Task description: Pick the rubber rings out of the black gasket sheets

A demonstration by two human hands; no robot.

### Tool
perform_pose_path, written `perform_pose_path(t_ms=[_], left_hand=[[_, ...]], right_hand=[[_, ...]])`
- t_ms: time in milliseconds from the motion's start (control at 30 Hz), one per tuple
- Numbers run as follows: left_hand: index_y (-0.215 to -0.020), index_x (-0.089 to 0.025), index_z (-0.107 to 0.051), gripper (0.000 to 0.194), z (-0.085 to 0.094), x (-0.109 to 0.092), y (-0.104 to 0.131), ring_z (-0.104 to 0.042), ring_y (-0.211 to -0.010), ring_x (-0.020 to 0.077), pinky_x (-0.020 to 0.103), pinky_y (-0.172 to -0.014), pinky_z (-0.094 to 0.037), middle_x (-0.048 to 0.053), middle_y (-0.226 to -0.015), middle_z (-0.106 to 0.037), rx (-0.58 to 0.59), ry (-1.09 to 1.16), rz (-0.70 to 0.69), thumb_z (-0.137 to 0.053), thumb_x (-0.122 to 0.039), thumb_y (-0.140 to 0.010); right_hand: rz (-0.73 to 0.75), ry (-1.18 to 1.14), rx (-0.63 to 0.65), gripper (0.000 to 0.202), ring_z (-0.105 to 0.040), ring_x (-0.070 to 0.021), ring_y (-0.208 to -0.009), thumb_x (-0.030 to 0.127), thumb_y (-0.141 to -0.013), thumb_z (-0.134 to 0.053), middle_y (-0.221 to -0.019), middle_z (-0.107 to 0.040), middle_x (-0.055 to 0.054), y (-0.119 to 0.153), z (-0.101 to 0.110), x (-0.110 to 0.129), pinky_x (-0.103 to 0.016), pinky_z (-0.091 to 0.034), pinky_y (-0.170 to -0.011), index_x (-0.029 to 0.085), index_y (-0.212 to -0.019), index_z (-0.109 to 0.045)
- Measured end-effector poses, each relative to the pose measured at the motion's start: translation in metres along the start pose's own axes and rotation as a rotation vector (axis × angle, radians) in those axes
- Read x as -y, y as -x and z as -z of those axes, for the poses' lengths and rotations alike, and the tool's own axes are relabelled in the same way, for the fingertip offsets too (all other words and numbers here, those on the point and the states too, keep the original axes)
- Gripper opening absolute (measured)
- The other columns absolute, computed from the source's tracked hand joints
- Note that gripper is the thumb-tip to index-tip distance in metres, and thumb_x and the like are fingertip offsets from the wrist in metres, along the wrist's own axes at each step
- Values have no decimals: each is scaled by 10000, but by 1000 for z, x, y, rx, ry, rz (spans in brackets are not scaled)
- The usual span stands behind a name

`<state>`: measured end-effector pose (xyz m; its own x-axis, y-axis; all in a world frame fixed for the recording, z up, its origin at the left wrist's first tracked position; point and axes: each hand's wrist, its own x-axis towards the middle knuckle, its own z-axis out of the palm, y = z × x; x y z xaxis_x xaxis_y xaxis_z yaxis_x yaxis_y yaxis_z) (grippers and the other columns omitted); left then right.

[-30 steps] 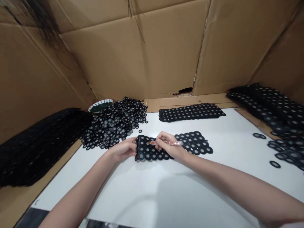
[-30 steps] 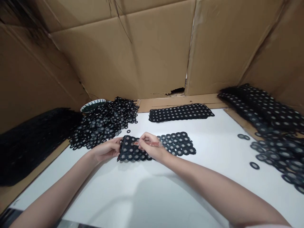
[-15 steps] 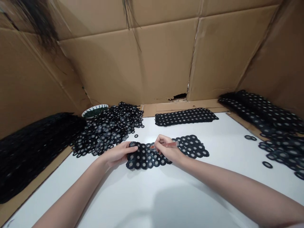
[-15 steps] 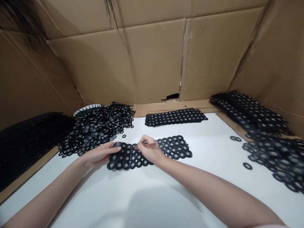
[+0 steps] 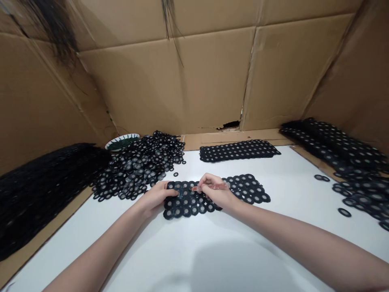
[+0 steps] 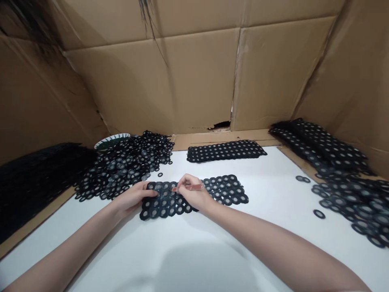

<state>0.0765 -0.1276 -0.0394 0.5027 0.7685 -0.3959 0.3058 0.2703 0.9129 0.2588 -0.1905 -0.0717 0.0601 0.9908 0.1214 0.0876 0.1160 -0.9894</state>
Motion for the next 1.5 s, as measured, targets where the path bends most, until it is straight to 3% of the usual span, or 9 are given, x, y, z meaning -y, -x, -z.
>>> perform_pose_path(t_ms=[233,367,567,733,867,967,1067,1200,1500], left_hand=[[-714,-123,-578,115,2,1,-2,-557,-593,131,225,-547,-389,25,-651,-629,31,30,4,-588,-123,-599],[-722,-129,-581,131,-2,0,0,-554,-590,135,231,-543,-387,24,-658,-628,-9,-14,-14,-579,-133,-591],[-721,-143,-560,111,-20,-1,9,-546,-673,169,265,-617,-393,18,-684,-614,-145,-246,-249,-540,-181,-618],[-747,-155,-581,147,-29,-4,19,-546,-732,195,285,-681,-400,16,-722,-619,-182,-446,-369,-482,-203,-650],[-801,-178,-606,205,-22,-5,16,-553,-800,206,291,-745,-390,9,-792,-641,-153,-543,-411,-469,-202,-650],[-795,-176,-600,207,-13,-3,8,-555,-787,209,297,-722,-395,12,-779,-638,-157,-528,-347,-495,-205,-618],[-766,-146,-566,211,-8,0,1,-555,-695,208,298,-627,-405,17,-673,-605,-152,-368,-187,-531,-215,-569],[-738,-138,-541,209,-9,1,1,-542,-655,184,281,-597,-389,19,-666,-601,-146,-259,-150,-549,-196,-537],[-744,-154,-553,161,-13,0,6,-536,-650,170,269,-589,-383,14,-676,-591,-178,-353,-229,-529,-200,-592]], right_hand=[[-9,-117,-5,61,-539,-125,-619,139,-679,-446,-634,-549,5,-6,2,-8,-230,-396,-519,183,-641,-463],[0,-7,21,53,-532,-125,-624,161,-709,-444,-668,-558,3,-6,2,-9,-236,-386,-535,186,-683,-482],[87,166,36,75,-532,-136,-714,187,-775,-399,-741,-561,10,3,-3,-4,-244,-359,-602,199,-736,-462],[194,268,88,103,-463,-113,-607,192,-799,-363,-676,-515,33,5,-10,0,-237,-325,-568,209,-777,-462],[138,76,49,71,-454,-104,-556,178,-748,-399,-634,-515,32,0,-10,-2,-228,-320,-530,195,-731,-465],[-17,-209,-7,68,-472,-103,-493,147,-680,-407,-539,-522,26,-6,-5,-3,-214,-309,-472,183,-624,-425],[-96,-318,-1,83,-458,-96,-415,122,-620,-393,-444,-489,35,-9,0,-4,-205,-269,-416,181,-565,-412],[-77,-260,48,92,-428,-77,-403,104,-612,-398,-430,-454,60,-6,-1,-4,-201,-301,-429,182,-570,-421],[-7,-79,66,87,-490,-98,-535,116,-684,-385,-528,-468,49,1,-4,-5,-191,-296,-455,191,-654,-419]])
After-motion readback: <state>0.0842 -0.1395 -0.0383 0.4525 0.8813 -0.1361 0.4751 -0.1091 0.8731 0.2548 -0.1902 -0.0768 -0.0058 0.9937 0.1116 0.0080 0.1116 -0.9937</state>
